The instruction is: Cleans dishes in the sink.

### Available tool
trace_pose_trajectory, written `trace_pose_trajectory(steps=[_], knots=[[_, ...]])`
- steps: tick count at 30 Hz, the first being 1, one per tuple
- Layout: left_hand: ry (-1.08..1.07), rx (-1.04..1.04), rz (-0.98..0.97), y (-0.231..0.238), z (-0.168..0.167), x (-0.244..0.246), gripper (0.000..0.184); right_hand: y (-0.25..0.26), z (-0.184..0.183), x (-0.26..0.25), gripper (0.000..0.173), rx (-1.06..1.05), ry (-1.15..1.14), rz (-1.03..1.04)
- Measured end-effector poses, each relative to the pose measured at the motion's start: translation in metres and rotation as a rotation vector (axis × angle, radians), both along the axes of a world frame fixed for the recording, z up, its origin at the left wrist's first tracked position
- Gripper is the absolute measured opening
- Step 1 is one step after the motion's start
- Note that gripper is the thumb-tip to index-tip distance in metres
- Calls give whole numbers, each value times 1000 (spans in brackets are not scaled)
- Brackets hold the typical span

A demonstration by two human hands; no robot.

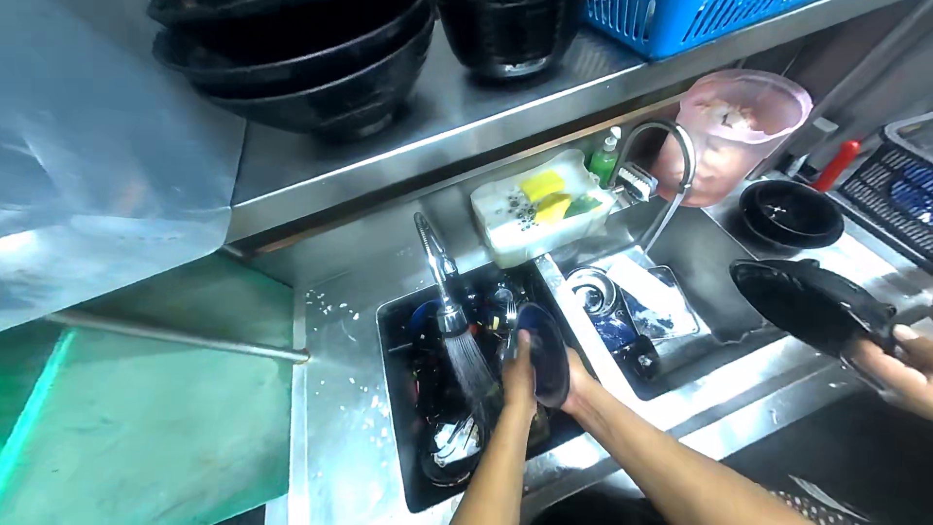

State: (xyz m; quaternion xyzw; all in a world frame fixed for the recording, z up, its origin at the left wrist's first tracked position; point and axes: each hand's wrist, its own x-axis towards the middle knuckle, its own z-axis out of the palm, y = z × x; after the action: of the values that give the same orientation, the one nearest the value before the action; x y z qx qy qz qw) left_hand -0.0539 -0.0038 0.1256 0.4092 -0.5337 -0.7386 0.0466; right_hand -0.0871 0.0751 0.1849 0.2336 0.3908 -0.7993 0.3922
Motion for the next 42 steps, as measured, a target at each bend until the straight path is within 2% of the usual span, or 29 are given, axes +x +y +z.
trace_pose_trajectory(steps=[2,6,8,9,10,12,14,15,18,20,24,29,32,35,37,39,42], knots=[[-16,-126,106,-11,0,-8,52,3,-2,4,37,19,-17,67],[-176,-389,104,-44,3,-29,60,21,25,-11,36,129,94,105],[-158,-510,-1,-50,9,-38,61,35,31,-33,47,233,284,194],[-139,-551,-93,-50,13,-42,62,43,32,-43,47,322,408,248],[-113,-566,-202,-48,17,-46,61,53,31,-51,45,411,516,288],[-70,-515,-400,-42,17,-54,56,76,21,-67,59,550,614,259],[-90,-468,-545,-39,-2,-56,54,102,-2,-81,60,619,547,57],[-142,-519,-635,-38,-15,-52,54,117,-17,-87,55,629,473,-80],[-335,-875,-1078,-27,-57,-28,41,160,-69,-102,43,620,182,-495],[-395,-1016,-1317,-15,-86,-9,46,178,-102,-103,35,587,-15,-643],[-437,-1100,-1509,-7,-118,0,63,184,-162,-97,34,547,-202,-724],[-391,-1101,-1578,-5,-118,-22,55,183,-192,-97,37,536,-267,-730],[-385,-1068,-1626,-2,-115,-38,50,180,-188,-99,35,684,-234,-624],[-335,-1105,-1603,-1,-114,-44,50,173,-168,-100,43,851,2,-483],[-322,-1128,-1520,-5,-111,-49,49,153,-133,-114,48,806,129,-446],[-388,-1122,-1419,-11,-104,-54,54,126,-92,-138,46,729,304,-398],[-511,-1029,-1159,-26,-85,-59,61,85,-23,-182,44,784,783,-116]])
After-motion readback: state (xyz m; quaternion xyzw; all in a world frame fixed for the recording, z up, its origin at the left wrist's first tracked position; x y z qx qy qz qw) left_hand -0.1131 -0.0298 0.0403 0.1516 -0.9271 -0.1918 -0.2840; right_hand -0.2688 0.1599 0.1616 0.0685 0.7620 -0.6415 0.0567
